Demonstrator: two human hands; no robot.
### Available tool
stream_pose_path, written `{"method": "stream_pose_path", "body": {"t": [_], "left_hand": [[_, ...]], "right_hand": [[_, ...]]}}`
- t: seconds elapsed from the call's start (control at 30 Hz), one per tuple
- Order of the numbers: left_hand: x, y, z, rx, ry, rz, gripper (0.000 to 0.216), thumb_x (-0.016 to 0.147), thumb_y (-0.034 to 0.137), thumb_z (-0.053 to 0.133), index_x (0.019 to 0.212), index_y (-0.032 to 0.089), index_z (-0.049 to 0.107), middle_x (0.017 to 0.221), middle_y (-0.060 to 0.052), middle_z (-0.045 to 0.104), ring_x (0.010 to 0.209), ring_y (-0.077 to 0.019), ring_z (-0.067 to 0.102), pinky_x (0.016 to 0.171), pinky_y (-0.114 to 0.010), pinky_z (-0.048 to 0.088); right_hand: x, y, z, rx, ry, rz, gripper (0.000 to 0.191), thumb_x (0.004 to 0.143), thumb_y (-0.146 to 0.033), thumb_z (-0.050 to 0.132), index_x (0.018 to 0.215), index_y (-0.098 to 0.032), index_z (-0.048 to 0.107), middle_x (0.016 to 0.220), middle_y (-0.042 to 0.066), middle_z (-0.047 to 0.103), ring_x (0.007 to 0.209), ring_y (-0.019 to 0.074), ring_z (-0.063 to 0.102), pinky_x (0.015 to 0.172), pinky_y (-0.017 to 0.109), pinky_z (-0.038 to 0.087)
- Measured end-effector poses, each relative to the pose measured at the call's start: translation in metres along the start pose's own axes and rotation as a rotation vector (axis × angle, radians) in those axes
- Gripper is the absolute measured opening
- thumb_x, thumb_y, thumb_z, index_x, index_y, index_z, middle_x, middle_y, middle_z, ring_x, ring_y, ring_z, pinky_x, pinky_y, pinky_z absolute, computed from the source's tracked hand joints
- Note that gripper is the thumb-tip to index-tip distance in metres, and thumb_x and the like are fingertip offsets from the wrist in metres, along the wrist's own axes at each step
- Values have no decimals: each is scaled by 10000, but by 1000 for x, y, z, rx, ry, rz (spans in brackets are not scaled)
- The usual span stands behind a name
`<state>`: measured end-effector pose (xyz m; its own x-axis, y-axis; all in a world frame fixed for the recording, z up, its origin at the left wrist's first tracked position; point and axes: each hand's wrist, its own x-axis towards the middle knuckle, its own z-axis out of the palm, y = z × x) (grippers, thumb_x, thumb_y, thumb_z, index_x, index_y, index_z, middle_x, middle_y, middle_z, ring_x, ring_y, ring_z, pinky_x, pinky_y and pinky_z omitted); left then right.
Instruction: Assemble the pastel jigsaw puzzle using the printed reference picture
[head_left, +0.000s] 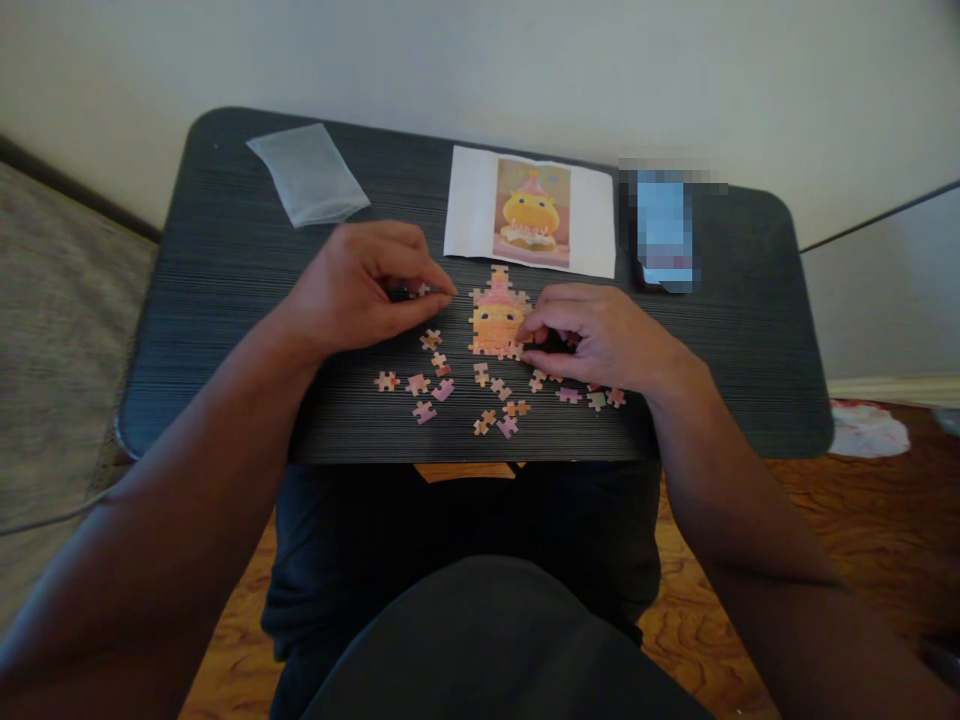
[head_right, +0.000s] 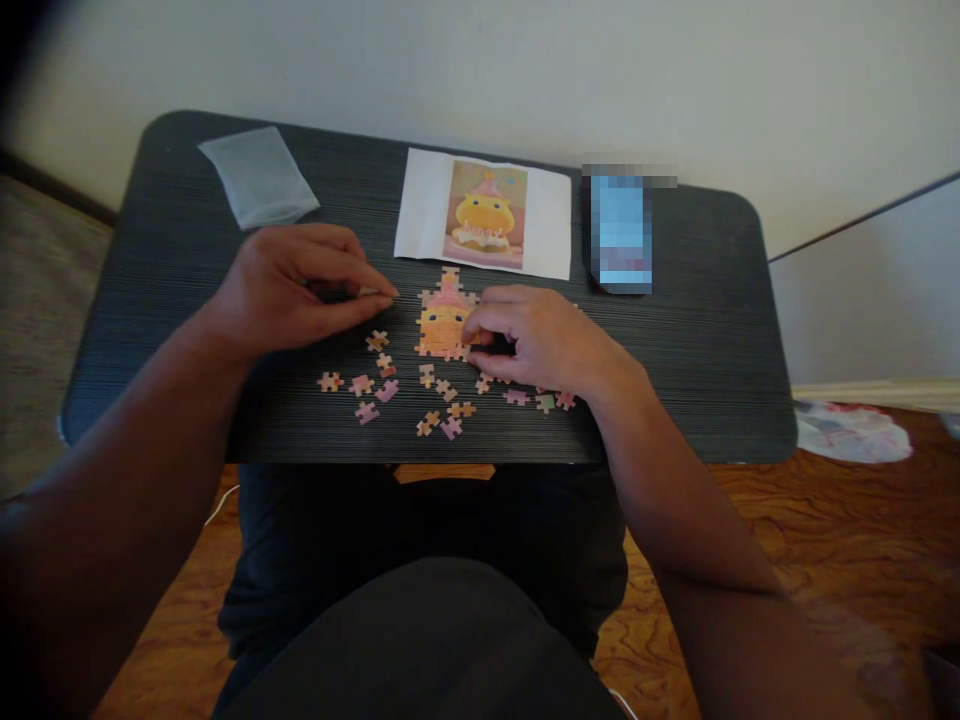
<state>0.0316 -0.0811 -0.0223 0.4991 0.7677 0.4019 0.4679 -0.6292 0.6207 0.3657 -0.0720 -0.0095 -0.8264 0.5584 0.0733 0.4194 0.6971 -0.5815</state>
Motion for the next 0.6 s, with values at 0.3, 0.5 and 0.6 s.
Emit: {"method": "stream_pose_path", "body": {"t": [0.3, 0.5, 0.6], "left_hand": [[2, 22, 32, 104, -266, 238, 256, 1115, 268, 661, 1162, 257, 912, 856, -79, 683, 828, -235, 648, 729, -386, 471], [2, 21, 28, 55, -275, 264, 236, 1116, 239, 695, 1188, 205, 917, 854, -63, 673, 802, -208, 622, 722, -376, 437], [2, 21, 29, 58, -277, 272, 222, 1107, 220, 712, 1173, 190, 922, 839, -52, 651, 779, -196, 600, 703, -369, 413]], "right_hand": [[0, 4, 2, -24, 33, -40, 154, 1000, -290, 741, 1096, -209, 829, 1050, 60, 758, 917, 218, 681, 834, 360, 473], [-1, 3, 2, -27, 26, -53, 152, 1006, -272, 731, 1112, -227, 830, 1078, 57, 763, 937, 219, 686, 846, 360, 479], [0, 2, 2, -13, 24, -60, 141, 1010, -268, 725, 1093, -237, 834, 1070, 50, 765, 932, 216, 685, 843, 359, 478]]}}
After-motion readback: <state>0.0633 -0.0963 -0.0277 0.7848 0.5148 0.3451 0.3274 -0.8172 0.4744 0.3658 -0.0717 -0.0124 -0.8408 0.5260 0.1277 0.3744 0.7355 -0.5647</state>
